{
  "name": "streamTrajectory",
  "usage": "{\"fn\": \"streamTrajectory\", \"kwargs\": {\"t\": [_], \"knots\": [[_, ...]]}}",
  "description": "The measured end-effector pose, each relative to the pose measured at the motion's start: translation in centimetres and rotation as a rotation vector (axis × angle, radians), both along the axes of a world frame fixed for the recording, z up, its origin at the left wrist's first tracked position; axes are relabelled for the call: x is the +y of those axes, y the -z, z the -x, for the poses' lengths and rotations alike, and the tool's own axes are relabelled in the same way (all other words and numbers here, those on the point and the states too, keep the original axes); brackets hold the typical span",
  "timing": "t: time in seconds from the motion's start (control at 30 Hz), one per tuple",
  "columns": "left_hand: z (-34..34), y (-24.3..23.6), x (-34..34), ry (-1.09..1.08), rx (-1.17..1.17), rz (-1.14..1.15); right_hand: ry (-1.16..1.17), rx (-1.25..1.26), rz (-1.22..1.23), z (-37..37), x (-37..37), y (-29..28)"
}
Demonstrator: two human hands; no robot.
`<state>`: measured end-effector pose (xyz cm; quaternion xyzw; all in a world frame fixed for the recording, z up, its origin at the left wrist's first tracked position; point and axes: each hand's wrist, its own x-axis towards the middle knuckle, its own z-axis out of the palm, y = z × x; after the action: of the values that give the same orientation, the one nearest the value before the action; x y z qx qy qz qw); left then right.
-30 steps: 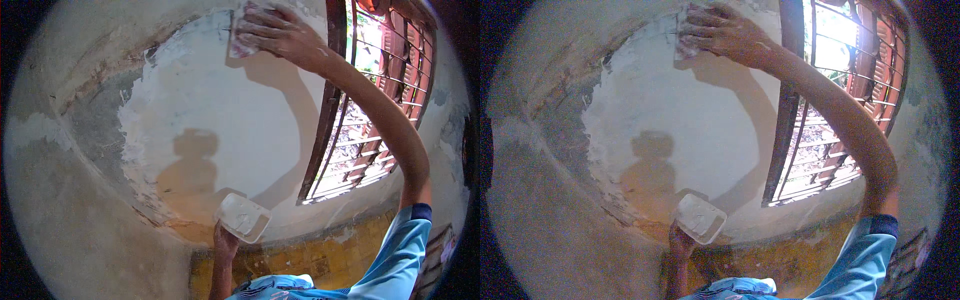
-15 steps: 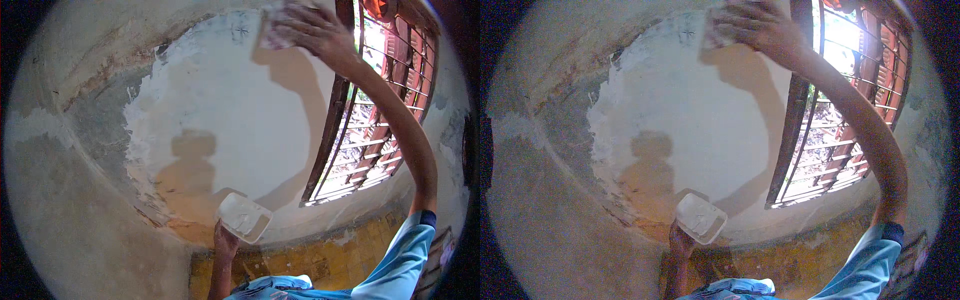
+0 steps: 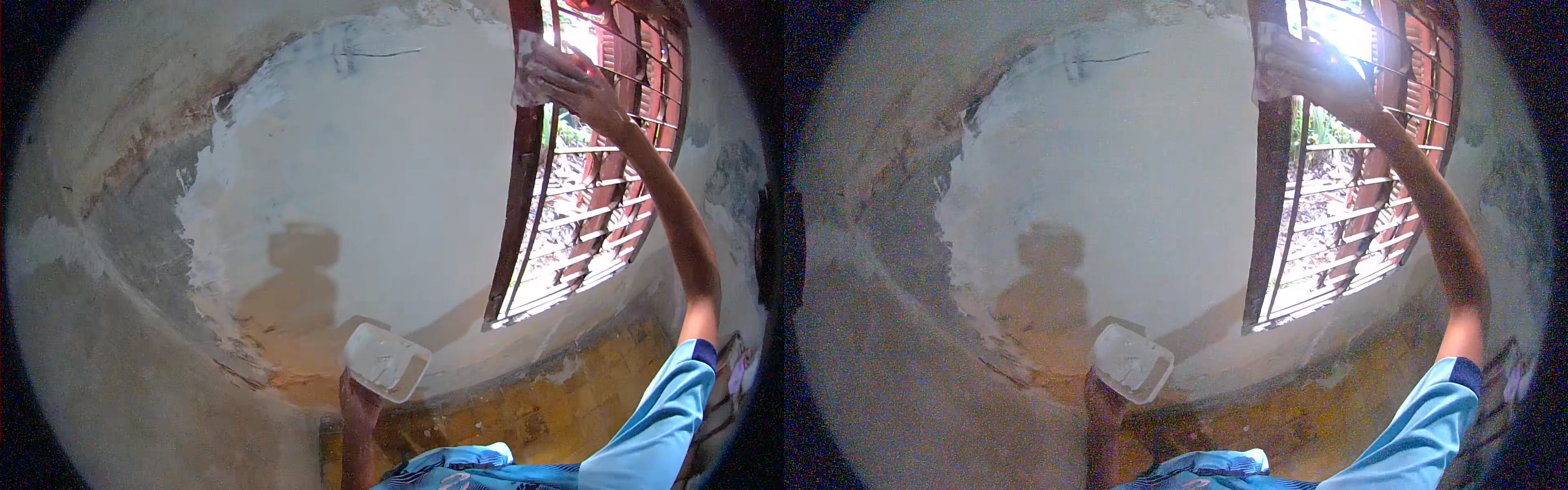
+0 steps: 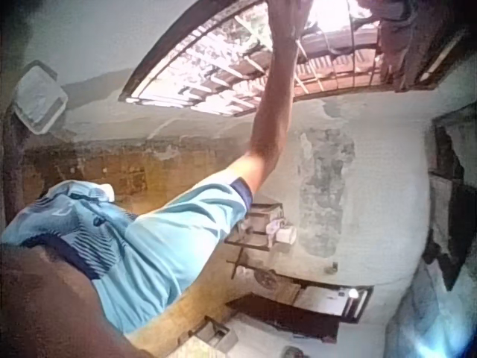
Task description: The person applies putty from a plastic container to a damaged wall surface using a putty knife.
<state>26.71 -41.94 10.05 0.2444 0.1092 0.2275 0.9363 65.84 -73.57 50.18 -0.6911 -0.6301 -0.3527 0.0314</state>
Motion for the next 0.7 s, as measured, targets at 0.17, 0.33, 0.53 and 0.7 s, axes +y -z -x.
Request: {"fn": "streamTrajectory", "kwargs": {"t": [0.17, 0.33, 0.53, 0.7], "knots": [[-0.7, -1.5, -0.8, -0.095, 0.033, -0.094, 0.032, -0.78, -0.217, 5.1, 6.4, -1.6], [-1.4, 0.0, -1.1, -0.056, 0.156, -0.19, -0.022, -0.802, -0.223, 8.5, 15.8, -1.2], [-2.2, 0.9, -2.2, 0.02, 0.026, -0.112, 0.015, -0.731, -0.205, 7.4, 18.1, -1.1], [-2.1, 1.5, -1.8, 0.006, 0.011, -0.037, 0.096, -0.749, -0.201, 3.4, 11.8, -0.4]]}}
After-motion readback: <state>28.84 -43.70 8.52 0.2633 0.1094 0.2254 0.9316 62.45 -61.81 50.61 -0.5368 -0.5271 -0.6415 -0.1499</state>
